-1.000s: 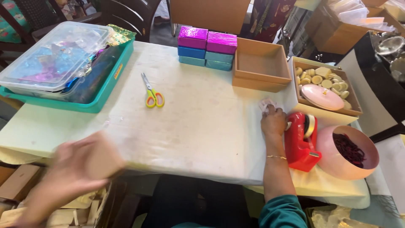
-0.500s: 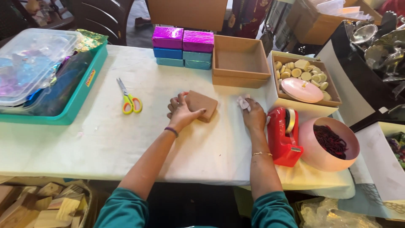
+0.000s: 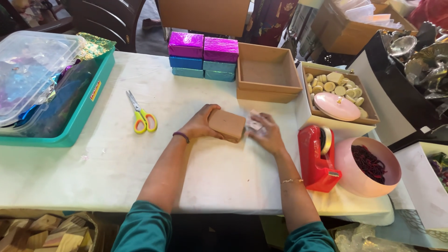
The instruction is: The person wipes the exterior and interior of a small wooden box with a cloth. They then handle a string and a piece of gold foil, placing the foil inside the box.
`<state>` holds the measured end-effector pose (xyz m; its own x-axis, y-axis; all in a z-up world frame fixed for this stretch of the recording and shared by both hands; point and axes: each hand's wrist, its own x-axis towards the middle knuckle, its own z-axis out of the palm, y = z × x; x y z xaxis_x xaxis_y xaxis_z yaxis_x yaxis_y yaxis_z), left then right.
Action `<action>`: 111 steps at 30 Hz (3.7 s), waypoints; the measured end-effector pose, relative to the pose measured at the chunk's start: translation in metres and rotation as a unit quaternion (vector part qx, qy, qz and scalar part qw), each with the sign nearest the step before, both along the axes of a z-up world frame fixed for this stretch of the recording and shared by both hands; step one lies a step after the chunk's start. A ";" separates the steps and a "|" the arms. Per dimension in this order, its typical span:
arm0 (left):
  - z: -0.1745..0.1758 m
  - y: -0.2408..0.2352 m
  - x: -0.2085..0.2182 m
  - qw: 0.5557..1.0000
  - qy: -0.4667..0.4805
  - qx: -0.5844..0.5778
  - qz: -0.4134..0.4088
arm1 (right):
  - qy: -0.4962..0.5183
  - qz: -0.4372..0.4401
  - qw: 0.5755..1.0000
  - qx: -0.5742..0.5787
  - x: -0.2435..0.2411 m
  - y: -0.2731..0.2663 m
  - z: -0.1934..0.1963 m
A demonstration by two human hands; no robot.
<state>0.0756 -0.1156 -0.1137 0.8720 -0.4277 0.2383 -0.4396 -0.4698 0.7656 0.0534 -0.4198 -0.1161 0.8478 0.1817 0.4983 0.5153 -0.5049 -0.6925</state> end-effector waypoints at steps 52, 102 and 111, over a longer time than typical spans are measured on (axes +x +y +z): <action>0.033 -0.016 -0.033 0.962 -0.173 -0.160 0.137 | -0.094 0.021 0.992 -0.083 0.024 0.105 0.016; 0.018 -0.030 -0.031 0.960 0.012 -0.252 0.119 | -0.083 0.008 0.987 -0.136 -0.012 0.126 0.056; 0.000 -0.027 -0.026 0.979 -0.122 -0.099 0.132 | -0.145 -0.067 0.975 -0.153 0.001 0.126 0.028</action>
<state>0.0493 -0.1426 -0.1141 0.8527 -0.1188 0.5087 -0.5037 -0.4454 0.7402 0.0539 -0.2938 -0.0886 0.7061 0.2562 0.6601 0.5816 -0.7417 -0.3342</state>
